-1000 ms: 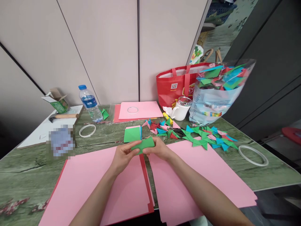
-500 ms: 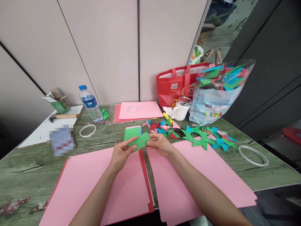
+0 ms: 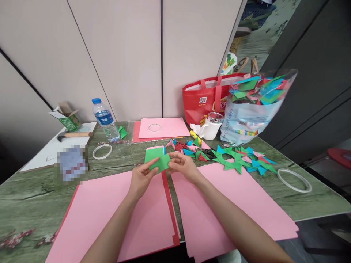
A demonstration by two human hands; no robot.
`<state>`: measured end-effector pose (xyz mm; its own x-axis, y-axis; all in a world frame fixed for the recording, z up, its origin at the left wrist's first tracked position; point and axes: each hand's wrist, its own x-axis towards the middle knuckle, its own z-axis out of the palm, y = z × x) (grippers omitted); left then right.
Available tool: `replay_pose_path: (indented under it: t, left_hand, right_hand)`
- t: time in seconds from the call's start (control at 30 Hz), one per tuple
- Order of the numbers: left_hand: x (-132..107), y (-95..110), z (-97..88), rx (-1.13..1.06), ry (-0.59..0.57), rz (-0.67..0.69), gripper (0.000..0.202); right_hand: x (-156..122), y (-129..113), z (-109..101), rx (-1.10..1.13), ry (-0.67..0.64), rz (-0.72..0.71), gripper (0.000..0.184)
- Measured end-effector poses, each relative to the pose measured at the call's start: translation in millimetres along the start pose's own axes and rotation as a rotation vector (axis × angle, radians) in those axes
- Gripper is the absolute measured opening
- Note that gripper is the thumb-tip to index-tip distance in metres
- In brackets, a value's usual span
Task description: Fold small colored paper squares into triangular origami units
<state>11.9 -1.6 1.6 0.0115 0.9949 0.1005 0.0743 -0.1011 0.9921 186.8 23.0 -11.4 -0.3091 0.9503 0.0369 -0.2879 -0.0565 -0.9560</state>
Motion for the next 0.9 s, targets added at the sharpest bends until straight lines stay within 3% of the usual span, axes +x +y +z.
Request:
replay_pose_path:
  t: [0.23,0.4,0.63,0.9]
  left_hand:
    - [-2,5,3.7,0.091,-0.002,0.042,0.035]
    - [-4,6,5.1,0.089,-0.036,0.038,0.035]
    - [-1,2,1.5,0.09,-0.085,0.003,0.038]
    - [1,3,0.4,0.004,-0.048,-0.011,0.04]
  right_hand:
    - [-5,-1,7,-0.211,0.008,-0.097,0.058]
    - [-5,6,7,-0.362,0.064,-0.148,0.046]
    - [-2,4,5,-0.175,-0.03,0.003,0.042]
    - [0,-6,-1,-0.048,-0.083,0.015,0.032]
